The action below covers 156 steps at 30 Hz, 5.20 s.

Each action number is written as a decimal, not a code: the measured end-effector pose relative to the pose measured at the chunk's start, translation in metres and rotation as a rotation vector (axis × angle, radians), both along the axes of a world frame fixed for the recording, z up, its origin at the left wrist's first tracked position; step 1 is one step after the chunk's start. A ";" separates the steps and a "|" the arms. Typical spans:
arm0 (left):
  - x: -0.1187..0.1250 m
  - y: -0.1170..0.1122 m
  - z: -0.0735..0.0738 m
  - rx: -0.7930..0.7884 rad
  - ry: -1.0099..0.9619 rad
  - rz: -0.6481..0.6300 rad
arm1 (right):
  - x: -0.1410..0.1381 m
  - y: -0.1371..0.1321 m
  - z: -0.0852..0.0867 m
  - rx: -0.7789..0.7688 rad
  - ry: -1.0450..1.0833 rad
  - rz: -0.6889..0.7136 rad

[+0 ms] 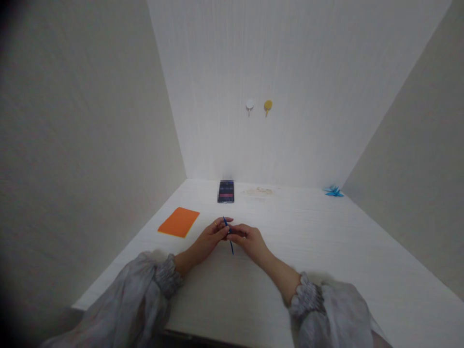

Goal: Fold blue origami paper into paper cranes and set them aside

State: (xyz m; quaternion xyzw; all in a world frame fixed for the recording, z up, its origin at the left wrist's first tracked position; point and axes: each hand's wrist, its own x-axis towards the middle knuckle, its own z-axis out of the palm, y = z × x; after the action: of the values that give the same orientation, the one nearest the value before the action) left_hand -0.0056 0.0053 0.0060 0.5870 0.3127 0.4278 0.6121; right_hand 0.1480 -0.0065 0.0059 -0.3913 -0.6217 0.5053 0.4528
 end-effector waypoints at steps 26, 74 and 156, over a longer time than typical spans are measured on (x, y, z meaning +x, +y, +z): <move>-0.005 0.001 -0.005 0.037 0.033 -0.035 | 0.003 0.002 -0.006 -0.031 0.089 0.017; 0.012 -0.009 0.011 -0.014 -0.053 0.156 | -0.001 -0.007 0.014 0.628 -0.676 -0.352; -0.004 -0.001 0.008 0.086 0.079 0.254 | 0.001 -0.005 0.009 0.103 -0.271 -0.256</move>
State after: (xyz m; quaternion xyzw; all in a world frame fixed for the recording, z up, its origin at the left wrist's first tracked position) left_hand -0.0092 0.0038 0.0142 0.5849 0.3898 0.4912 0.5145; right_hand 0.1489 -0.0112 0.0148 -0.5081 -0.6471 0.3539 0.4449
